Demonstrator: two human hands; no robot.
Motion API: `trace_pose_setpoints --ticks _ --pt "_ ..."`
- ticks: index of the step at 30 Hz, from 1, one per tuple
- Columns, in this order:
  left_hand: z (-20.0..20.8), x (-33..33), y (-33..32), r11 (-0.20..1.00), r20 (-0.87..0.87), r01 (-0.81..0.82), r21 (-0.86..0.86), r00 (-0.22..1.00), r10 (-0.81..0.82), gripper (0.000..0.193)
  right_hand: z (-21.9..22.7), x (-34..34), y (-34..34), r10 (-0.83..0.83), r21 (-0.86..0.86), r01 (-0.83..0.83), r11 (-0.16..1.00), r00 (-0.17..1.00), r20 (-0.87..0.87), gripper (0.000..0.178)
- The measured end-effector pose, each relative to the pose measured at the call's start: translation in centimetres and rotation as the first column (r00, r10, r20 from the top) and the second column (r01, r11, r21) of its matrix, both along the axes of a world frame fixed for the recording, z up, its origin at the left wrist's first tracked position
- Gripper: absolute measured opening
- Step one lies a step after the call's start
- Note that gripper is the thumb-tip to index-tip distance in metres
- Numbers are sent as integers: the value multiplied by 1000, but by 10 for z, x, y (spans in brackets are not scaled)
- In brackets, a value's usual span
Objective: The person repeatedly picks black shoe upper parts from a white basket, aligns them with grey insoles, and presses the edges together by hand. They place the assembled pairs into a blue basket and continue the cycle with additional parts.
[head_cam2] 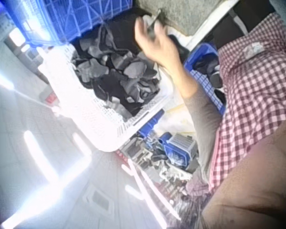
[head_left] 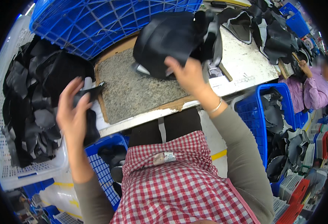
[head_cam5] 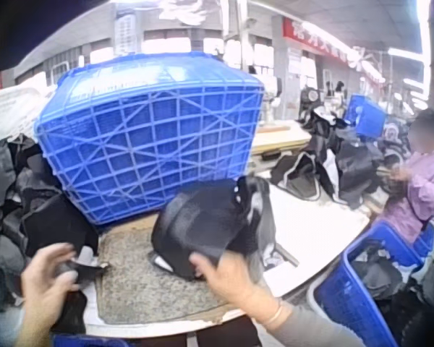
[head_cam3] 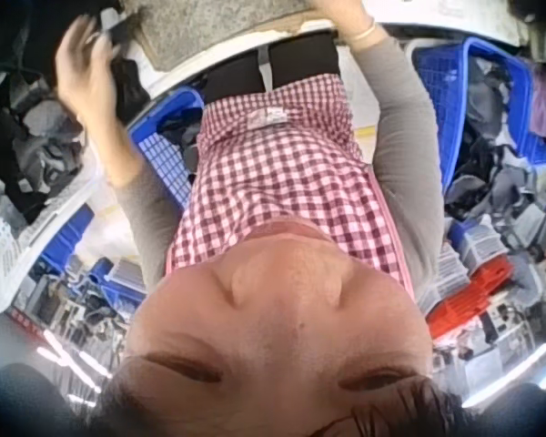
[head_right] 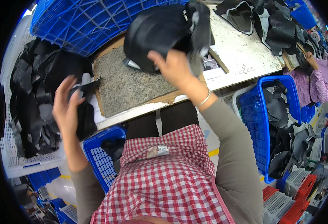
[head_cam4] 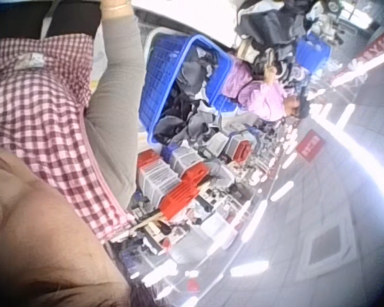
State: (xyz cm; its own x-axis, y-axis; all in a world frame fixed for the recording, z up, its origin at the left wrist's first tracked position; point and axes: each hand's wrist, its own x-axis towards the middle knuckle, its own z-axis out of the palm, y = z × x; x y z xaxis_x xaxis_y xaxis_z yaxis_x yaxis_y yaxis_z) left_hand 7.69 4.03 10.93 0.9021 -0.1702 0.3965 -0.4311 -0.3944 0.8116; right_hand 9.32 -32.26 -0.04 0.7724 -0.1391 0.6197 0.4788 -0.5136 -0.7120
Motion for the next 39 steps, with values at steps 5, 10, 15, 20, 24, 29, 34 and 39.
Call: trace_pose_setpoints --ticks 5,10,15,20,24,29,34,39 --pt "-12 40 -78 854 -435 241 -462 777 -455 59 -52 -43 32 188 -598 136 790 875 447 22" --pt "-11 37 -107 952 -466 210 -224 835 -294 38 -19 -62 -1 256 -640 -340 689 940 -225 22" --pt "-1 34 -93 958 -448 43 -284 877 -172 39 58 -114 -33 273 152 -228 962 845 -460 34" --pt "-6 33 -101 967 -391 109 -229 900 -194 39 91 -90 -18 -193 -312 405 859 823 535 49" --pt "-6 23 -112 978 -357 96 -186 920 -158 39 118 -48 -24 153 -646 134 752 917 368 58" --pt "-7 26 -97 970 -377 45 -238 916 -135 33 117 -43 -37 321 -804 -270 530 941 -104 80" --pt "-14 40 -66 948 -399 38 -315 902 -168 29 81 -68 -39 91 -679 -89 728 995 -33 79" --pt "7 52 -23 908 -268 125 -399 931 -246 24 124 -74 -99 42 -552 -13 834 998 41 50"
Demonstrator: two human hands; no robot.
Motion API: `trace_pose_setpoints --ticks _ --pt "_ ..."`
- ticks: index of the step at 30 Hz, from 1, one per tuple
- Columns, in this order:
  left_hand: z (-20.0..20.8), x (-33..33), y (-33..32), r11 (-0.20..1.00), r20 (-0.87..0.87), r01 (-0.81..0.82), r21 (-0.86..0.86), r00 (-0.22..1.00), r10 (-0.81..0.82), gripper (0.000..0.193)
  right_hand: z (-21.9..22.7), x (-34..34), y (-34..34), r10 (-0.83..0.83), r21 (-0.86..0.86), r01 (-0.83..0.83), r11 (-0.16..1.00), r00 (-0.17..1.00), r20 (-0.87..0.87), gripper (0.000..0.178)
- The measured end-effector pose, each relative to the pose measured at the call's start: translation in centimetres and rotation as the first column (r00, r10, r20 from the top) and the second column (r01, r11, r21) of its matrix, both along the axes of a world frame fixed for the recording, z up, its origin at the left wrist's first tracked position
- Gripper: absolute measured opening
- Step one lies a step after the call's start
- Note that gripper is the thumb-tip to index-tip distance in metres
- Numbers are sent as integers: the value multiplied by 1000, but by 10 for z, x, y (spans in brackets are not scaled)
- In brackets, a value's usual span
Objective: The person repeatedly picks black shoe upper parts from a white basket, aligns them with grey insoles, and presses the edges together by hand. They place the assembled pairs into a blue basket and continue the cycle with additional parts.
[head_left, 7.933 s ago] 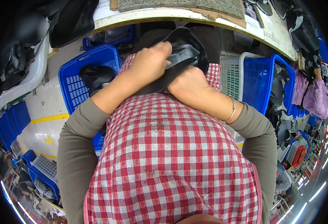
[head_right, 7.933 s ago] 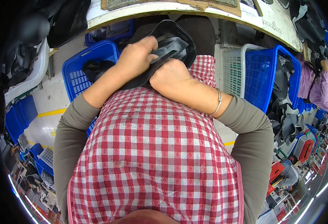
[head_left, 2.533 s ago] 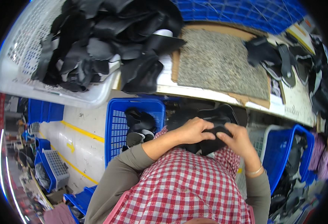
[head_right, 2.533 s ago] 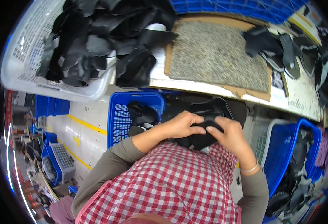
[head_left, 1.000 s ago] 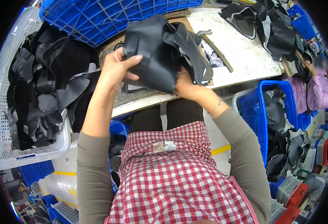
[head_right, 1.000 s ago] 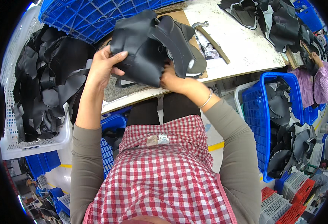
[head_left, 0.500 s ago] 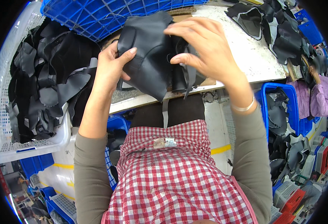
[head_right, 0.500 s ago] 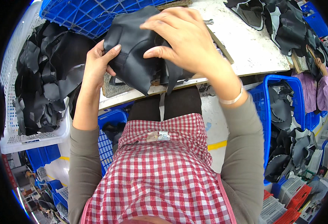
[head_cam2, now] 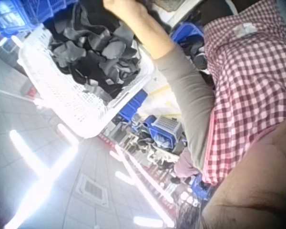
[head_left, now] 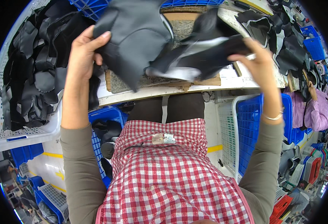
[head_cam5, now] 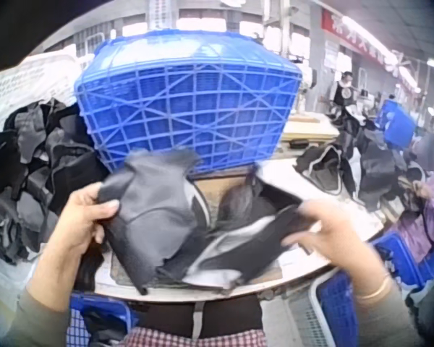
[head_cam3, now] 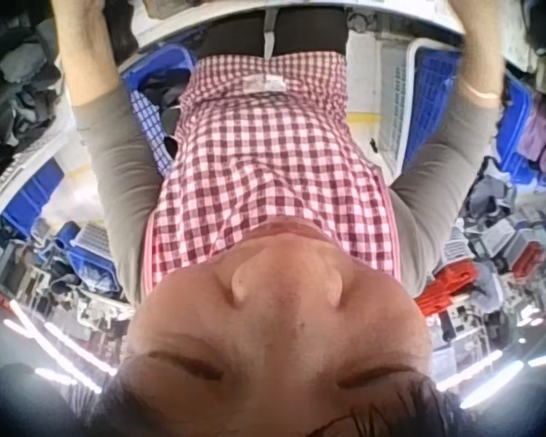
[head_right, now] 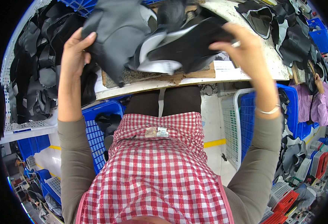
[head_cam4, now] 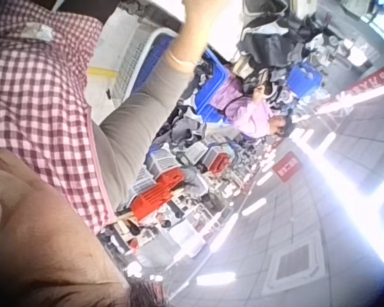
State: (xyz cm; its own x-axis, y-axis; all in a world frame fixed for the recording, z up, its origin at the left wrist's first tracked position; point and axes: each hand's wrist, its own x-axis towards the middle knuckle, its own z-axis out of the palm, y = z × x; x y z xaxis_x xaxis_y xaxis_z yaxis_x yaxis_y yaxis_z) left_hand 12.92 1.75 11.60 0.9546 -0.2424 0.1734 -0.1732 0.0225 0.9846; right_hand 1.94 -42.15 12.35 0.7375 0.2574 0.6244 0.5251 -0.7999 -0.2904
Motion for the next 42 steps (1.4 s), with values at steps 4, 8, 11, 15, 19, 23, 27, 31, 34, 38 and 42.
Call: trace_pose_setpoints --ticks 4,8,11,15,19,23,27,31,34,38,42 --pt "21 5 37 995 195 -69 -72 977 82 27 48 29 -98 -74 44 77 996 994 -83 43" --pt "6 -10 41 984 263 -5 177 964 -42 35 37 82 -95 -155 -328 132 936 987 -45 53" --pt "-22 -36 23 894 345 81 440 904 -252 22 7 79 -8 16 -256 30 966 985 174 56" --pt "-45 -77 0 782 487 -111 613 832 -264 29 -64 28 121 295 -222 -300 928 954 -57 68" --pt "-44 -114 -9 685 482 -228 692 852 -204 30 -116 -8 172 266 -26 -266 964 964 13 63" --pt "-42 -126 -16 725 467 -158 671 849 -247 29 -128 -17 185 175 40 -187 982 962 209 51" --pt "-41 -125 -14 811 451 -98 577 866 -215 31 -119 -17 190 163 9 -179 984 913 373 45" --pt "-40 -126 -12 801 487 -154 578 853 -188 33 -104 -20 193 204 -84 -187 979 874 440 33" --pt "-39 -129 -11 810 473 -134 571 860 -191 28 -91 -20 183 227 -142 -183 973 874 429 25" --pt "-34 -134 0 908 579 -111 405 799 -160 18 -82 17 113 -93 -68 150 986 846 525 11" --pt "-34 -136 11 935 529 -81 346 839 -123 18 -124 32 43 358 940 241 242 878 -317 24"
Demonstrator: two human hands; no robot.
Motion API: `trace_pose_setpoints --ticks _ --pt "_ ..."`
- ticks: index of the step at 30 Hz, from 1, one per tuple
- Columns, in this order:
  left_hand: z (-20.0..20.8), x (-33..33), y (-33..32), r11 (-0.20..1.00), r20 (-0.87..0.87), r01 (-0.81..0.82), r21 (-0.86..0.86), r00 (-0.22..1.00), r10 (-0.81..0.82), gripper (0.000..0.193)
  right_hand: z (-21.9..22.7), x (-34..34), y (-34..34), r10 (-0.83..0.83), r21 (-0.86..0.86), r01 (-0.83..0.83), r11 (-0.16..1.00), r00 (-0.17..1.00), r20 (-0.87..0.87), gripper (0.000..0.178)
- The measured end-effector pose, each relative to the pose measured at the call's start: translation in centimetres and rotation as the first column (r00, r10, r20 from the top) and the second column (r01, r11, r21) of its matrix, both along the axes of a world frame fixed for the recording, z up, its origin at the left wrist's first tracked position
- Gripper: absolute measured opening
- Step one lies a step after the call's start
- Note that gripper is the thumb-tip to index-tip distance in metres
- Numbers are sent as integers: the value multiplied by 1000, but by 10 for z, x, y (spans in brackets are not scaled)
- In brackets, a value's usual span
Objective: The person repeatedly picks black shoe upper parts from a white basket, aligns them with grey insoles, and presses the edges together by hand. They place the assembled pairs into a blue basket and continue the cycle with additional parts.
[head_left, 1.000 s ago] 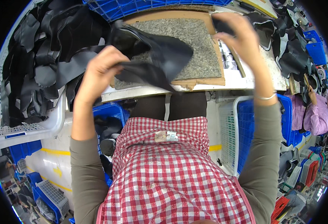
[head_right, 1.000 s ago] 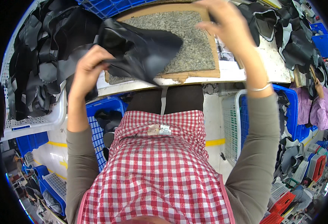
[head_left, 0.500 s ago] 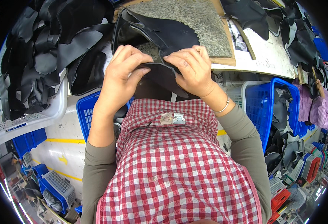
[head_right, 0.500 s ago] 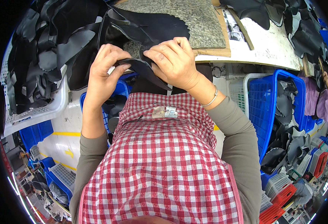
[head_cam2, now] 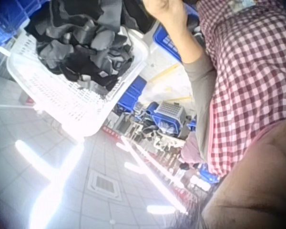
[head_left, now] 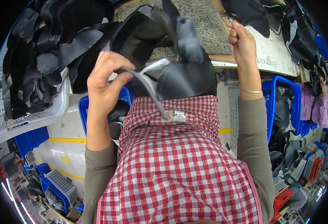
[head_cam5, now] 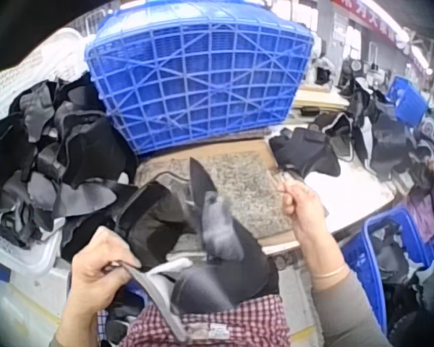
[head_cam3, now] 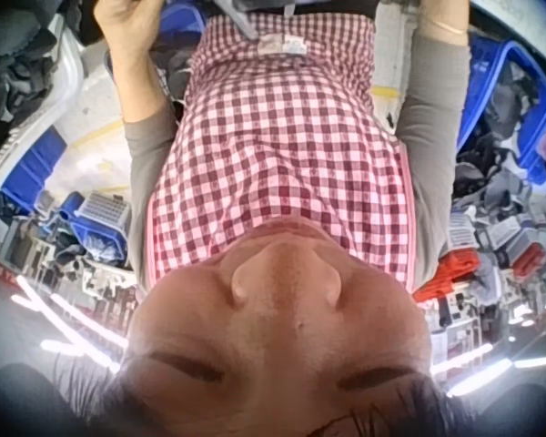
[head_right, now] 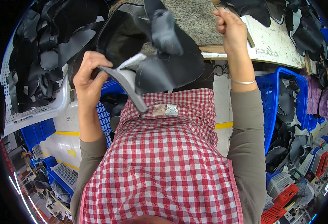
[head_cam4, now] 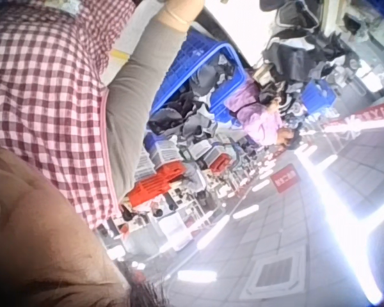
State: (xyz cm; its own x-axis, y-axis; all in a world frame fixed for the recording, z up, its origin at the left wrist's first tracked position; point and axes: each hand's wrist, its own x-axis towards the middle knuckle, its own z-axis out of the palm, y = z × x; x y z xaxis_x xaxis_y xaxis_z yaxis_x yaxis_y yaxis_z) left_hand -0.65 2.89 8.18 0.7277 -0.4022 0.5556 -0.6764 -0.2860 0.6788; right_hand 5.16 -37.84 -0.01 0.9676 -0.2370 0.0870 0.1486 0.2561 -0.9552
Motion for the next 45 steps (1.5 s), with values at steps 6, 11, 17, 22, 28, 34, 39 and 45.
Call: trace_pose_setpoints --ticks 6,11,17,22,28,34,39,45 --pt "2 16 -13 972 -209 5 -234 976 -56 17 -21 -82 25 285 -111 -420 901 764 -578 37" --pt "14 18 -34 993 -231 64 -96 969 -85 19 -21 -137 118 507 95 -511 854 860 65 64" --pt "10 -2 -45 989 -82 21 144 997 -9 23 6 -106 119 343 174 -306 936 905 -250 28" --pt "8 -6 -38 999 -81 54 -9 995 -54 24 42 -80 103 232 705 -434 561 900 369 33" --pt "14 9 -36 980 -167 106 -168 977 -134 22 59 -54 112 319 -732 537 419 668 673 38" --pt "16 12 -34 990 -111 88 -106 989 -100 22 61 -32 112 422 -657 680 325 517 745 24" --pt "15 11 -27 993 -98 104 -47 989 -108 23 78 -45 105 442 -863 386 327 744 501 20" --pt "12 2 -23 999 2 38 34 999 -38 28 82 -73 103 589 -908 125 401 723 360 23"
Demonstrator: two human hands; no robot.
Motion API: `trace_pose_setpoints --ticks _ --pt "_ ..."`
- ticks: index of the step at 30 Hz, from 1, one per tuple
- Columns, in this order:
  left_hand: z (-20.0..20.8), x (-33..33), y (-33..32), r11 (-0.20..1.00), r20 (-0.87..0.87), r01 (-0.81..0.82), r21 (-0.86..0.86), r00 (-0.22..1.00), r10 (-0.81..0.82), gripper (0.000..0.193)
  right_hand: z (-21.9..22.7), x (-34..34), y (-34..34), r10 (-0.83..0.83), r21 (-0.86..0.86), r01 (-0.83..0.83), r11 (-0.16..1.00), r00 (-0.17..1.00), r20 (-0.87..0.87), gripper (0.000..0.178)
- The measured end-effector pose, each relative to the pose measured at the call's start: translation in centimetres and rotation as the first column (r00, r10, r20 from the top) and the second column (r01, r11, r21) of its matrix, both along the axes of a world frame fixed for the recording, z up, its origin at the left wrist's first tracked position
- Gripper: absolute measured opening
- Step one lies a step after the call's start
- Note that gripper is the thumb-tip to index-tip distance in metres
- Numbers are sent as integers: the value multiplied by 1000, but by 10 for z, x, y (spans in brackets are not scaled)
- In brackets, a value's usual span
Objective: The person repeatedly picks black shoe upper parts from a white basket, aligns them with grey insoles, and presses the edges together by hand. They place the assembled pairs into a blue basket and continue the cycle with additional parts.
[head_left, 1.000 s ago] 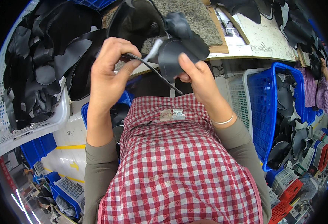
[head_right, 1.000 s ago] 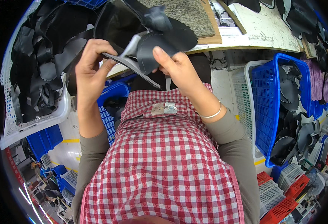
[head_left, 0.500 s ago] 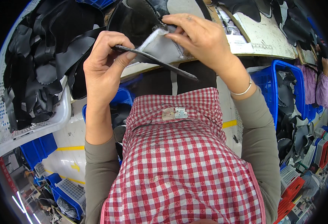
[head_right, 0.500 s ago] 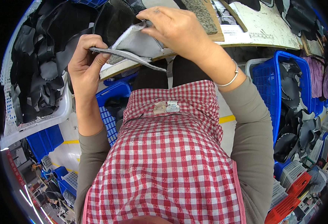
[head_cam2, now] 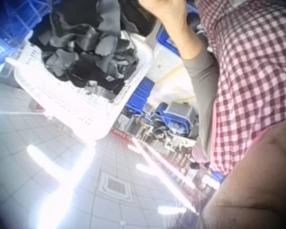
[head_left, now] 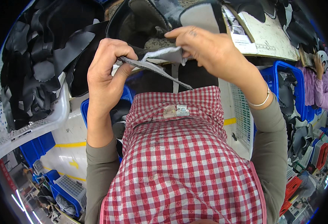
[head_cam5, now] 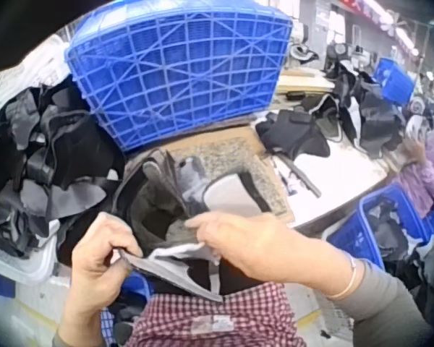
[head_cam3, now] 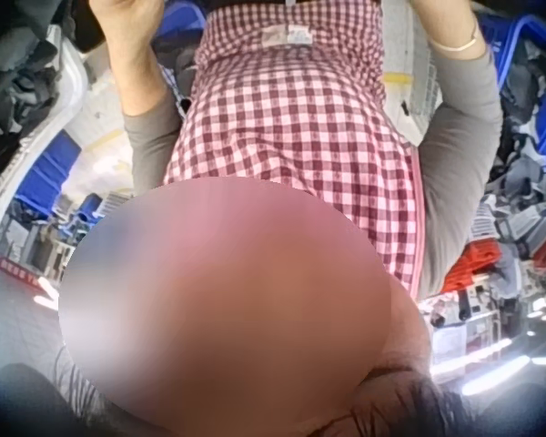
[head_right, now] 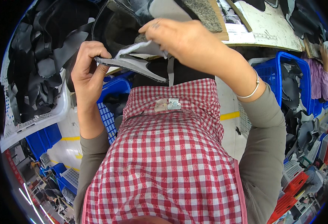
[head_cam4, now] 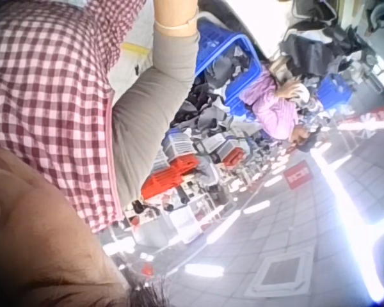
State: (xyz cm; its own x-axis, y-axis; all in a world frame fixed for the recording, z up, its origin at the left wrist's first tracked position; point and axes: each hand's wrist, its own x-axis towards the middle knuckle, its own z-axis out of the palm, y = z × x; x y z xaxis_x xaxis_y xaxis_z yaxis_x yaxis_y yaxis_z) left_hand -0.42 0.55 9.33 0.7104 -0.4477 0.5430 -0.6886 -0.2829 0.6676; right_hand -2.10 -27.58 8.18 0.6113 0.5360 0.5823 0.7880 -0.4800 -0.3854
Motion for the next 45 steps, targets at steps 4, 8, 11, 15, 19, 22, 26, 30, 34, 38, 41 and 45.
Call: trace_pose_setpoints --ticks 4,8,11,15,19,22,26,30,34,38,41,45 --pt "-6 -9 -1 989 97 18 147 995 -32 32 -13 -15 14 -79 -192 90 977 995 67 27" --pt "-19 -25 -7 975 144 15 223 988 -48 36 -26 -25 15 -167 -123 201 972 955 244 33" --pt "-31 -36 -10 973 182 -66 221 983 25 41 -38 -31 13 -166 -166 246 955 907 386 26" --pt "-39 -36 -5 955 260 -69 288 965 -8 47 -47 -37 17 -146 -111 207 972 901 408 21" --pt "-43 -31 -3 967 369 -66 245 929 -31 38 -43 -36 19 -162 -138 226 964 916 367 23" --pt "-45 -31 -4 977 405 -58 207 914 -32 37 -39 -37 16 -173 -138 242 960 907 383 27" --pt "-41 -34 -8 982 424 -78 173 906 -3 37 -33 -40 14 -142 -165 225 960 903 406 30" --pt "-34 -33 -8 977 429 -81 197 903 -11 37 -23 -41 8 -58 -230 136 964 946 320 33" --pt "-30 -31 -8 967 380 -86 239 925 -11 32 -9 -43 2 1 -259 13 966 999 54 35" --pt "0 -16 -15 940 287 -90 329 958 -9 30 -1 -45 17 -153 -300 179 937 982 107 23" --pt "47 9 -26 948 410 -116 297 912 -17 26 10 -31 26 -316 -282 404 870 897 308 33" --pt "81 2 -54 898 749 -438 -29 586 310 42 22 15 3 -399 349 462 815 885 -240 16"
